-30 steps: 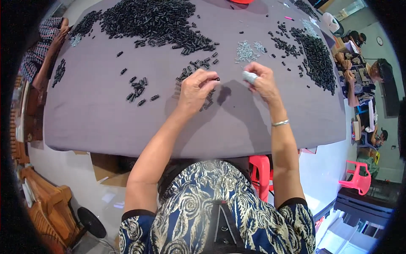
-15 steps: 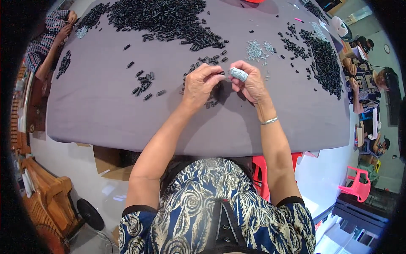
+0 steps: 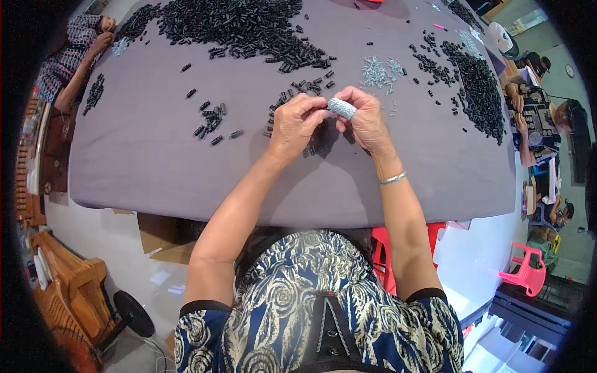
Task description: Sort small black and white plastic components on a table in a workshop.
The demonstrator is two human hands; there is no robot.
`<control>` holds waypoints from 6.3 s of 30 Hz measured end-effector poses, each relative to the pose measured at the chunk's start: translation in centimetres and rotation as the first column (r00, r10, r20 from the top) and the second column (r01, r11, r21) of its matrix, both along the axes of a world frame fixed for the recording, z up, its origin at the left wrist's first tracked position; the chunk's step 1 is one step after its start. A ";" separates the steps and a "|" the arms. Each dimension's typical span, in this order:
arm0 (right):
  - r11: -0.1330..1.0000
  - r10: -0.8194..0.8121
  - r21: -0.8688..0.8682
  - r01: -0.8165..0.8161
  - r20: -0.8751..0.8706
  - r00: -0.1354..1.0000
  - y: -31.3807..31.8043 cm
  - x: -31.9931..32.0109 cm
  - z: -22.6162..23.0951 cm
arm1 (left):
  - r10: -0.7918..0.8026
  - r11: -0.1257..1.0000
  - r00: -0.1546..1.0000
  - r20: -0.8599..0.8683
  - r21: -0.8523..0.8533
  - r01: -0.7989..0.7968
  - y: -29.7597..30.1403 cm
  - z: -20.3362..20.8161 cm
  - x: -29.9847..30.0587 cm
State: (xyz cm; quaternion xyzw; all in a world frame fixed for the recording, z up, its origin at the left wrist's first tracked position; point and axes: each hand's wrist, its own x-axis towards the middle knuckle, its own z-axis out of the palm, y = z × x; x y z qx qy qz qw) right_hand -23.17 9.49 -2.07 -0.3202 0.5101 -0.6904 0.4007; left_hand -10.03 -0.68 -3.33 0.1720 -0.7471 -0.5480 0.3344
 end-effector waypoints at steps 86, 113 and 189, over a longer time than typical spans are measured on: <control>0.913 -0.029 -0.135 -0.385 -0.963 0.269 -3.6 14.0 5.5 | 0.312 0.941 0.949 -0.041 -0.122 -0.315 -2.2 -0.4 -0.1; 0.926 -0.010 0.028 -0.377 -0.995 -0.098 -0.3 12.5 5.0 | 0.339 0.890 0.924 -0.177 -0.258 -0.376 -1.7 0.0 0.3; 0.991 0.125 0.092 -0.093 -0.448 0.885 -0.3 -1.5 1.1 | -0.070 0.975 0.993 -0.094 -0.216 0.049 -0.8 -0.4 -0.1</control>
